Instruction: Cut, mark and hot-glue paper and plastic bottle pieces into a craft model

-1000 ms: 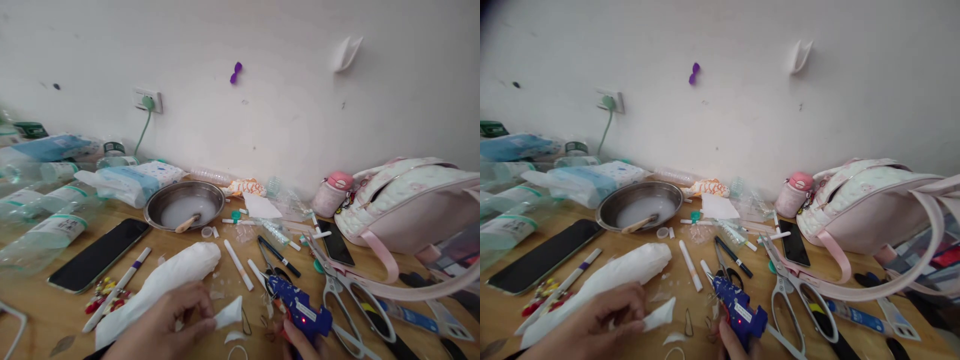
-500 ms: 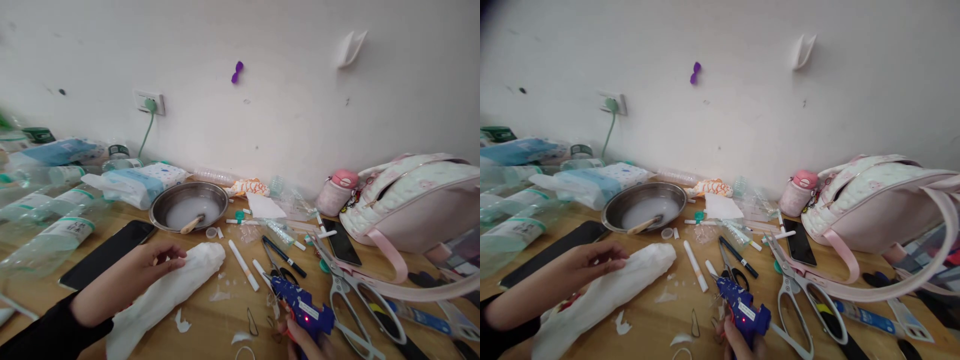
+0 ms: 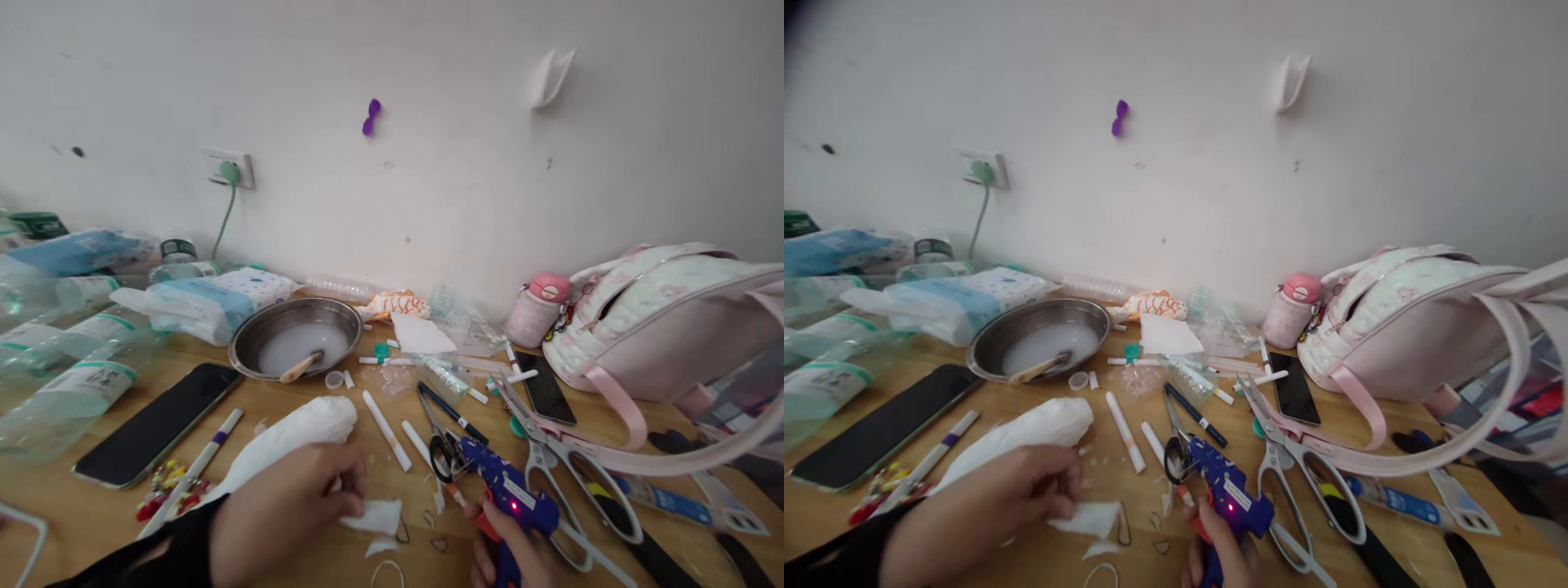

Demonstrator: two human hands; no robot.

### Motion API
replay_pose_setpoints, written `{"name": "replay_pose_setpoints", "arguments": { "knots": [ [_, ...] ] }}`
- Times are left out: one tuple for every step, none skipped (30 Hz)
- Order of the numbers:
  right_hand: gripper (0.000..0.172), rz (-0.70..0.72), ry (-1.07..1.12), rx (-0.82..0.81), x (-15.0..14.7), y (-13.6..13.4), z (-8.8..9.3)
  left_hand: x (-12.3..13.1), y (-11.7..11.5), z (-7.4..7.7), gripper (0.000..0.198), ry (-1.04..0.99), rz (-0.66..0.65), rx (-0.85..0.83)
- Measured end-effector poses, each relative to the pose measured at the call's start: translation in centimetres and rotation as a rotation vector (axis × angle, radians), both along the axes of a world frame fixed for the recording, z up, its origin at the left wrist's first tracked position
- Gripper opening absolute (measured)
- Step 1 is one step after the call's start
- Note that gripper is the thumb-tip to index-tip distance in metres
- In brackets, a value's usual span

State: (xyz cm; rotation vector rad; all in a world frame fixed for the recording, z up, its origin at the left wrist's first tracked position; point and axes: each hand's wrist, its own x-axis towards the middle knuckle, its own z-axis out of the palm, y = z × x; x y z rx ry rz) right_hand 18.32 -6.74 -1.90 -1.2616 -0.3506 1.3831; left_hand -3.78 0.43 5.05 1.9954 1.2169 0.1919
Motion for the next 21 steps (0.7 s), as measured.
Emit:
{"name": "replay_pose_setpoints", "arguments": {
  "knots": [
    [0.035,-0.004,0.018,0.011,0.4,0.1,0.0,0.7,-0.3,-0.3,0.01,0.004,-0.034,-0.032],
    [0.034,-0.016,0.029,0.016,0.7,0.2,0.0,1.2,-0.4,-0.6,0.01,0.012,-0.071,-0.063],
    [0.033,-0.04,0.036,0.022,1.0,0.3,0.1,1.6,-0.5,-0.8,0.01,0.016,-0.098,-0.079],
    [0.032,-0.076,0.042,0.027,1.2,0.3,0.2,1.9,-0.3,-0.8,0.01,0.019,-0.116,-0.073],
    [0.031,-0.116,0.048,0.033,1.4,0.4,0.3,2.2,0.0,-0.8,0.01,0.021,-0.123,-0.048],
    [0.031,-0.156,0.055,0.04,1.5,0.4,0.5,2.3,0.4,-0.7,0.01,0.022,-0.117,-0.005],
    [0.03,-0.194,0.057,0.044,1.6,0.4,0.7,2.4,0.8,-0.5,0.011,0.026,-0.104,0.051],
    [0.029,-0.227,0.056,0.05,1.6,0.4,0.9,2.4,1.3,-0.4,0.012,0.029,-0.088,0.093],
    [0.028,-0.246,0.053,0.053,1.6,0.3,1.1,2.5,1.7,-0.3,0.013,0.033,-0.075,0.121],
    [0.028,-0.259,0.049,0.057,1.6,0.3,1.3,2.5,2.0,-0.3,0.013,0.042,-0.067,0.139],
    [0.027,-0.267,0.044,0.062,1.5,0.3,1.4,2.5,2.2,-0.4,0.013,0.054,-0.065,0.149],
    [0.027,-0.269,0.041,0.065,1.5,0.3,1.4,2.5,2.2,-0.5,0.012,0.071,-0.066,0.163],
    [0.027,-0.259,0.04,0.069,1.5,0.3,1.5,2.5,2.1,-0.7,0.012,0.092,-0.068,0.183],
    [0.027,-0.251,0.038,0.072,1.4,0.3,1.6,2.5,1.9,-0.9,0.013,0.116,-0.069,0.208],
    [0.027,-0.249,0.031,0.075,1.4,0.4,1.7,2.5,1.7,-1.1,0.015,0.142,-0.068,0.235],
    [0.027,-0.251,0.021,0.081,1.4,0.4,1.7,2.5,1.5,-1.2,0.017,0.166,-0.069,0.261],
    [0.026,-0.254,0.007,0.084,1.4,0.5,1.8,2.4,1.4,-1.2,0.018,0.188,-0.071,0.284],
    [0.024,-0.255,-0.007,0.086,1.4,0.5,1.8,2.3,1.3,-1.2,0.02,0.206,-0.076,0.302],
    [0.023,-0.252,-0.02,0.089,1.4,0.4,1.9,2.2,1.3,-1.1,0.021,0.219,-0.085,0.316],
    [0.021,-0.243,-0.031,0.093,1.4,0.4,1.8,2.1,1.4,-1.0,0.021,0.228,-0.096,0.327],
    [0.02,-0.227,-0.038,0.098,1.4,0.4,1.8,2.0,1.4,-0.8,0.022,0.235,-0.107,0.334]
  ]
}}
